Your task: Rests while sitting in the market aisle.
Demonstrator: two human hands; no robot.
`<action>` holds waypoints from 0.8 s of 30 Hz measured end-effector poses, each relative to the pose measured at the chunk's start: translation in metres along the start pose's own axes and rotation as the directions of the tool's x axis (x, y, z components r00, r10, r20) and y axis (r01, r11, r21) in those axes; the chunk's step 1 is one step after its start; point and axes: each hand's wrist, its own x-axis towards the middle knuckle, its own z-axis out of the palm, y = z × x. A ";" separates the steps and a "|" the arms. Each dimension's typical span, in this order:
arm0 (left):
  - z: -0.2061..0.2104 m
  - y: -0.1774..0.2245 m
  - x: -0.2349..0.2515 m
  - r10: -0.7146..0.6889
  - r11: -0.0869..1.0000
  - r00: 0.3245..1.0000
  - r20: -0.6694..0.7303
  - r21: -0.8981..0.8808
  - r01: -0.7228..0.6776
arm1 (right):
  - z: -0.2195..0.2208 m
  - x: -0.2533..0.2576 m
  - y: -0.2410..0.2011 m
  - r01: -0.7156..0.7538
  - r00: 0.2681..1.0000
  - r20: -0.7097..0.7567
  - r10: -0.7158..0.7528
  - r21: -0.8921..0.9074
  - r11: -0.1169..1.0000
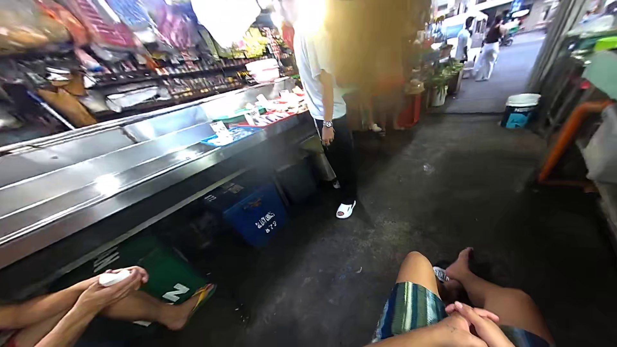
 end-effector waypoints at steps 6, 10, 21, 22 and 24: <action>-0.004 0.059 -0.003 -0.202 0.979 0.978 0.054 0.004 0.202 | 0.026 -0.052 -0.095 -0.273 0.956 -0.150 0.252 -0.143 0.951; -0.006 -0.007 0.011 -0.120 0.974 0.990 0.077 -0.183 0.132 | 0.003 0.000 0.000 -0.097 0.992 -0.078 0.096 -0.021 0.995; -0.016 -0.021 0.026 -0.321 0.620 0.947 0.014 -0.753 0.221 | -0.004 0.005 0.023 0.030 0.996 -0.090 -0.015 0.175 0.984; -0.015 -0.023 0.028 -0.366 0.648 0.931 -0.006 -0.719 0.251 | -0.004 0.006 0.025 0.026 0.995 -0.100 -0.010 0.162 0.986; -0.015 -0.021 0.026 -0.391 0.714 0.917 -0.076 -0.654 0.250 | 0.002 0.011 0.021 0.012 0.995 -0.104 0.002 0.141 0.990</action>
